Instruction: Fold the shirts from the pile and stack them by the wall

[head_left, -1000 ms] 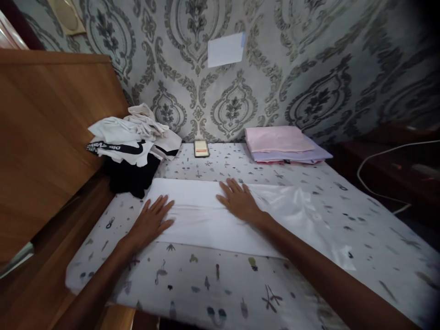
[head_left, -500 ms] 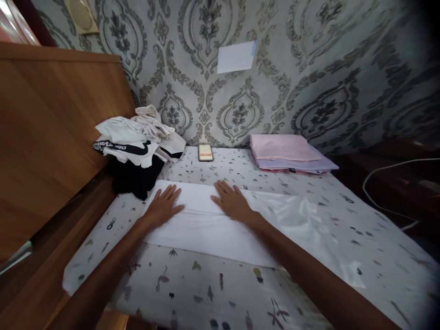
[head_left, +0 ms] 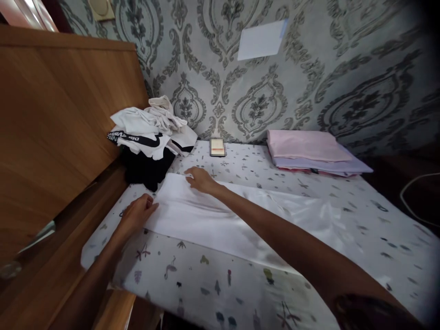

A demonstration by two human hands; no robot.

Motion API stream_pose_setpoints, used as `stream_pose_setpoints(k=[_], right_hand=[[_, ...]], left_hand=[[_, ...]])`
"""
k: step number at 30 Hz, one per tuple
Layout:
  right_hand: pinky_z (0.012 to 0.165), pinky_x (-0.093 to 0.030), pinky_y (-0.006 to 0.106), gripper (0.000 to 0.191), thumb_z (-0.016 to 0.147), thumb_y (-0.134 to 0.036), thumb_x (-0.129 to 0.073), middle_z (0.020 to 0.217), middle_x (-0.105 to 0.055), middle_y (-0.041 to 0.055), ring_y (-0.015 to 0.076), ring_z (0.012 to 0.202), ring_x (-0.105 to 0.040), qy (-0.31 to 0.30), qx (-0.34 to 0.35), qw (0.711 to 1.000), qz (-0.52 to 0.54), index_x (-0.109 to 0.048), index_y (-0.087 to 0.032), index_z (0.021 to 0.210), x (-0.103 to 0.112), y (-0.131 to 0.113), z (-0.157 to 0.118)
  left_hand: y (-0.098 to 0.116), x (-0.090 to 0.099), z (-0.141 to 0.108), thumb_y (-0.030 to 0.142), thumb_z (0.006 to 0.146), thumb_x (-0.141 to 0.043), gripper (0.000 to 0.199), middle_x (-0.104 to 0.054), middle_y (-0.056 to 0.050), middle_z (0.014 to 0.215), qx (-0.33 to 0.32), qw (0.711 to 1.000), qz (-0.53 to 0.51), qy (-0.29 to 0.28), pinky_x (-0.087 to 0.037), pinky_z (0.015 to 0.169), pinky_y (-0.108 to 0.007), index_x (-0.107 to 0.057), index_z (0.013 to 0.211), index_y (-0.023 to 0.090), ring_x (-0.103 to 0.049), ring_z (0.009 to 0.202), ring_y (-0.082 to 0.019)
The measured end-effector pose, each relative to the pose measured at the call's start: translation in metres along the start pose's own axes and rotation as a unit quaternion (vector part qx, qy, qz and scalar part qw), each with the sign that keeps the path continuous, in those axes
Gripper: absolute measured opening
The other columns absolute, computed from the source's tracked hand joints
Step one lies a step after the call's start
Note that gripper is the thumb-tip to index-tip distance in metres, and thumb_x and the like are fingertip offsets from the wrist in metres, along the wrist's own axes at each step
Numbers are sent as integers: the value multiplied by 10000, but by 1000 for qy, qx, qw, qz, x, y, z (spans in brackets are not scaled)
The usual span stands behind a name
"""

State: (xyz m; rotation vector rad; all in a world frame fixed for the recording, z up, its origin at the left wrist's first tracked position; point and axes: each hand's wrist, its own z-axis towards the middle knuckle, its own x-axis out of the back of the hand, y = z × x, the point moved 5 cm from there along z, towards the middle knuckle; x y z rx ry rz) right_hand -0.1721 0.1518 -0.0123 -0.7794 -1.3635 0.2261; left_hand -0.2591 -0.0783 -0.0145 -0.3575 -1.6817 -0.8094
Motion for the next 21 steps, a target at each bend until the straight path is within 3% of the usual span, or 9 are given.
stream_pose_setpoints(k=[4,6,10,16,21], right_hand=[[722,-600,335,411,821,-92,-642,834,-732,54,196,669,-714,-68,-39,996,37,-628,-160,1225,-25,-22,61],[581,-585,296,344,764,-60,-687,686,-685,22,189,587,-683,-87,-54,993,53,-665,-143,1097,-35,-27,77],[456,-519,231,177,693,-29,-739,470,-541,-46,149,477,-597,-113,-75,987,82,-645,-137,796,-40,-29,89],[441,-474,143,208,743,-24,-720,477,-508,-86,77,449,-556,-132,-65,976,158,-560,-146,793,-20,-34,79],[510,-529,153,210,762,25,-638,601,-600,-61,91,534,-648,-155,-23,957,246,-553,-153,833,16,-32,54]], left_hand=[[16,1,-18,474,895,-490,277,-704,-64,858,23,997,75,-6,-401,645,-318,-559,947,211,-662,809,-256],[19,1,-21,491,889,-500,293,-706,-78,827,35,995,88,-7,-401,636,-321,-555,922,205,-668,795,-270],[11,-3,-16,508,864,-513,315,-678,-46,749,38,996,74,-27,-358,583,-292,-518,726,225,-648,739,-246],[4,-5,-11,399,800,-544,217,-524,42,611,29,997,-70,0,-341,567,-255,-462,695,228,-530,611,-161],[49,17,-33,356,825,-508,125,-552,46,679,-32,992,-84,90,-363,587,-262,-485,797,237,-477,582,-141]])
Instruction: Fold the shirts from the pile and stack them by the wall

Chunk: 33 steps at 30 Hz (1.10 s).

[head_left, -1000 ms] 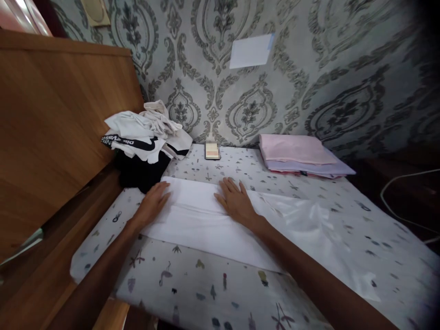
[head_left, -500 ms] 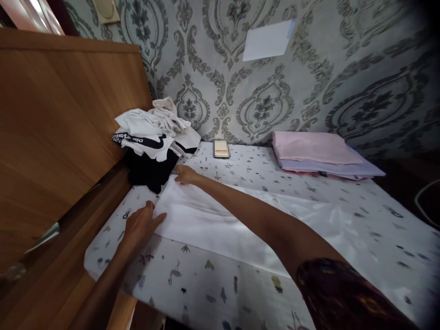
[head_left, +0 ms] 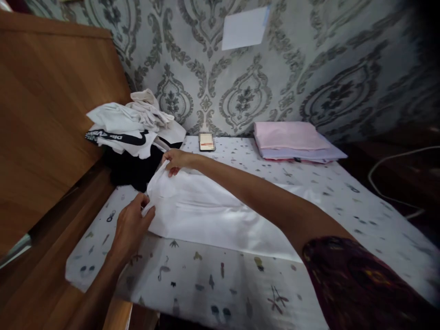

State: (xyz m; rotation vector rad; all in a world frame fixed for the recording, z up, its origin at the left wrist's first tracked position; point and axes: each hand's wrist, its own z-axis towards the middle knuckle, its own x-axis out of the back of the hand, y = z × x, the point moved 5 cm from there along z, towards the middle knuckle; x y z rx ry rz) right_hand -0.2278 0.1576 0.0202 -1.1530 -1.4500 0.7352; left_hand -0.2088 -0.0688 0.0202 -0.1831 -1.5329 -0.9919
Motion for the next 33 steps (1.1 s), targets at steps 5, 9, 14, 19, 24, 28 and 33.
stream_pose_setpoints(k=[5,9,14,19,24,28,33], right_hand=[[605,-562,188,252,666,29,-647,740,-689,-36,99,620,-673,-37,82,994,56,-643,-143,851,45,3,-60],[718,-540,212,228,630,13,-589,728,-703,-37,111,714,-662,0,100,995,-5,-690,-143,762,78,36,-116],[748,-492,221,296,552,30,-475,741,-721,-17,152,815,-666,79,87,987,-109,-682,-150,661,90,92,-167],[745,-498,220,307,537,27,-441,751,-716,0,152,818,-671,122,95,985,-73,-664,-148,653,87,107,-182],[595,-525,197,233,592,-14,-476,845,-714,16,132,738,-658,123,89,982,114,-634,-151,696,94,98,-188],[508,-529,196,197,635,-21,-513,803,-695,21,120,619,-636,127,25,972,194,-606,-152,748,93,117,-195],[545,-580,255,375,720,-51,-520,1072,-678,58,102,604,-617,194,-28,956,219,-641,-191,1046,89,151,-208]], left_hand=[[77,-12,-26,266,841,-498,44,-648,-4,867,-122,992,35,5,-439,653,-292,-529,868,249,-584,706,-176],[132,-60,-52,165,870,-462,135,-654,-55,990,-241,962,95,-87,-473,646,-312,-550,927,250,-636,872,-224],[167,-114,-78,59,871,-430,248,-627,-105,1063,-299,912,182,-214,-500,631,-339,-551,1026,209,-634,990,-277],[173,-118,-82,87,901,-419,201,-635,-93,1040,-300,916,192,-182,-483,603,-311,-547,981,218,-643,968,-257],[181,-107,-81,190,941,-415,138,-651,-72,1001,-319,929,141,-126,-457,583,-288,-544,975,229,-652,888,-216],[192,-118,-83,208,964,-417,129,-662,-62,1041,-313,927,139,-154,-469,635,-291,-541,997,223,-659,894,-204],[198,-138,-90,164,980,-404,159,-663,-47,1083,-308,915,164,-203,-478,703,-293,-548,1023,216,-644,1009,-212]])
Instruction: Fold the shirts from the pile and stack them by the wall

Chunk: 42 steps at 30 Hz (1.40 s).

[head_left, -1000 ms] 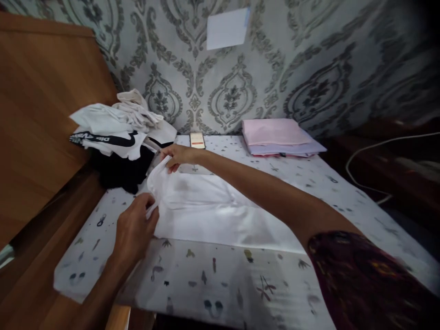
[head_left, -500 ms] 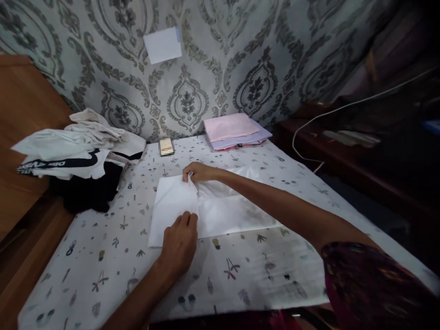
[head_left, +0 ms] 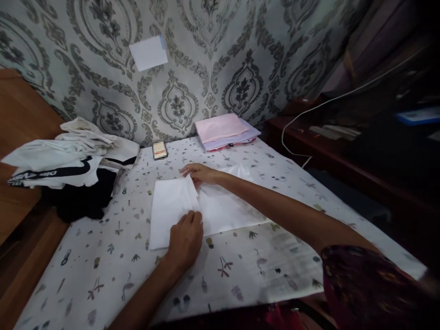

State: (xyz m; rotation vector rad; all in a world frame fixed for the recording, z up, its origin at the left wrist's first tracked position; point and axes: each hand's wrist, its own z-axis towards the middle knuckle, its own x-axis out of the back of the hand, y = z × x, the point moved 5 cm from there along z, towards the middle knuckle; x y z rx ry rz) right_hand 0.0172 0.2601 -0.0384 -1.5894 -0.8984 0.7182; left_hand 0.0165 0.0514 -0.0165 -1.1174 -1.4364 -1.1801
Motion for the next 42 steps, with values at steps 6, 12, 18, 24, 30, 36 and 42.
stream_pose_setpoints(k=[6,12,18,24,30,36,42], right_hand=[[645,-608,311,401,881,-165,-531,1287,-546,82,90,671,-624,129,55,990,34,-557,-254,1272,5,7,-24],[611,-578,256,195,924,-235,-550,930,-602,18,117,668,-662,239,23,968,73,-536,-209,1117,-9,25,-61],[690,-496,288,508,804,-360,-726,748,-604,-21,168,715,-616,236,-36,956,-170,-510,-166,1220,-23,9,-73],[717,-424,291,559,715,-125,-652,751,-555,-40,190,781,-576,185,-16,934,-305,-499,-178,1249,-34,-10,-68],[654,-466,281,459,741,-69,-573,752,-497,-52,164,701,-572,228,-23,955,-189,-472,-212,1165,-34,0,-71],[464,-481,253,503,764,-12,-531,743,-475,-73,109,472,-538,223,-107,969,-22,-410,-199,1214,-36,12,-72],[436,-494,232,521,737,-45,-614,687,-477,-97,104,466,-538,225,-84,970,-23,-421,-202,1195,-34,13,-75]], left_hand=[[-12,12,0,388,943,-535,219,-685,-43,1016,-53,990,-128,6,-480,704,-303,-572,1074,218,-654,897,-211],[-90,51,72,311,947,-407,228,-690,-39,888,-48,972,-179,141,-484,742,-309,-611,937,208,-628,843,-201],[-134,36,135,231,891,-440,228,-695,-89,1008,-79,989,-41,115,-469,882,-397,-643,987,192,-601,983,-260],[-151,30,135,299,890,-466,193,-683,-54,916,-109,987,-65,94,-462,819,-351,-638,904,212,-598,888,-230],[-167,30,135,261,909,-396,220,-687,-69,905,-70,988,-63,121,-469,809,-358,-606,874,207,-611,880,-238],[-147,36,136,281,930,-400,243,-682,-96,971,-90,987,-28,133,-461,873,-417,-630,942,203,-588,959,-274],[-92,31,155,288,944,-423,227,-677,-64,981,-174,978,-50,102,-466,871,-372,-638,963,216,-584,959,-235]])
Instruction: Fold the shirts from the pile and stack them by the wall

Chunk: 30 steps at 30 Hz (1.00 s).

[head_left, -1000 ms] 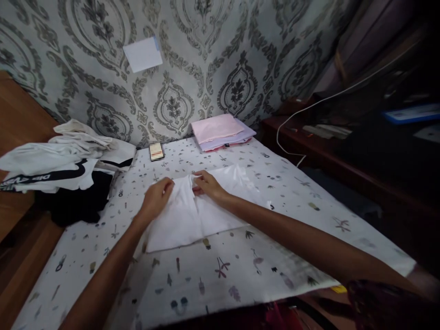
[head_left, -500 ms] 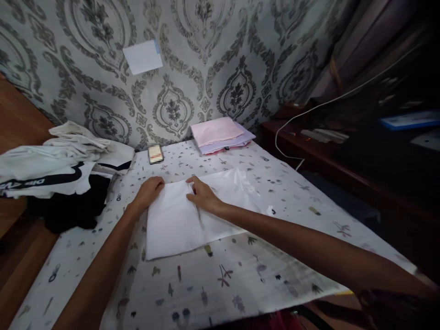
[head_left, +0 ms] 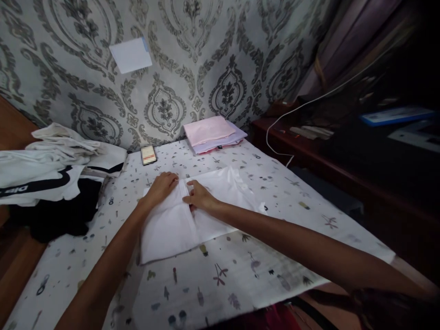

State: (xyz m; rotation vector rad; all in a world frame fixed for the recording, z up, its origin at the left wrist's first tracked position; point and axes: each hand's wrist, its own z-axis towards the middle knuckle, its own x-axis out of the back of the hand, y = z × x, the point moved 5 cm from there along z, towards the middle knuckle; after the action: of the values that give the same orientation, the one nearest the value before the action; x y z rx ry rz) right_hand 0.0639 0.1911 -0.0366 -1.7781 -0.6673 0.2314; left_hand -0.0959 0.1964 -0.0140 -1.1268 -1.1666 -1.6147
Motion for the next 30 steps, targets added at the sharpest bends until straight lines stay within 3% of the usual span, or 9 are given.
stream_pose_setpoints(k=[5,9,11,13,16,20,23,26,30], right_hand=[[499,-547,243,487,711,-4,-578,674,-474,-92,108,527,-554,14,9,1000,17,-470,-223,1132,2,-1,1],[552,-552,272,466,781,-42,-551,701,-547,-61,127,535,-597,8,24,1000,-16,-458,-195,1211,10,-2,-10],[555,-520,259,327,832,-99,-562,720,-592,-39,116,521,-588,17,83,992,-91,-514,-190,1142,18,-7,-26],[541,-475,243,44,901,-210,-557,692,-608,-14,102,491,-569,10,124,978,-168,-581,-173,904,21,-8,-46],[499,-428,249,433,979,-408,-472,585,-601,16,99,412,-542,-92,74,969,-217,-515,-172,618,12,4,-74],[505,-423,245,378,913,-365,-597,519,-596,-1,107,399,-555,-168,37,956,-239,-494,-181,599,-6,15,-91],[510,-412,232,267,849,-170,-609,513,-576,-28,103,427,-568,-159,41,959,-230,-482,-186,615,-11,12,-91],[518,-379,239,241,840,-153,-586,590,-587,-25,103,491,-562,-92,101,962,-237,-474,-192,631,-6,1,-91],[561,-324,273,255,821,-154,-604,625,-580,-4,128,593,-514,-46,157,921,-353,-462,-201,615,-1,-1,-95]], left_hand=[[4,-11,12,221,909,-431,192,-669,-80,942,35,999,-6,-4,-460,856,-374,-621,923,194,-584,918,-239],[5,-6,-1,241,913,-437,238,-653,-122,1085,61,998,6,0,-437,928,-442,-616,1053,169,-555,1052,-289],[11,3,-16,246,921,-434,265,-635,-123,1144,56,998,13,17,-424,962,-452,-601,1112,170,-534,1111,-293],[20,13,-35,258,938,-413,262,-634,-108,1131,44,999,-3,26,-430,968,-431,-597,1104,176,-541,1103,-272],[38,24,-69,303,961,-388,258,-648,-83,1057,26,998,-52,10,-458,939,-386,-602,1046,186,-575,1024,-238],[55,28,-111,361,983,-361,313,-650,-85,1102,33,997,-70,0,-473,958,-378,-603,1089,193,-586,1059,-235],[54,19,-132,405,998,-352,383,-613,-105,1288,62,996,-70,-7,-441,1052,-410,-569,1231,192,-553,1207,-252],[47,5,-145,439,1009,-337,465,-522,-116,1458,77,995,-64,-10,-357,1150,-445,-488,1373,193,-468,1353,-255],[41,-8,-152,435,1026,-309,494,-439,-121,1547,60,998,-18,-18,-258,1207,-476,-444,1436,193,-367,1449,-243]])
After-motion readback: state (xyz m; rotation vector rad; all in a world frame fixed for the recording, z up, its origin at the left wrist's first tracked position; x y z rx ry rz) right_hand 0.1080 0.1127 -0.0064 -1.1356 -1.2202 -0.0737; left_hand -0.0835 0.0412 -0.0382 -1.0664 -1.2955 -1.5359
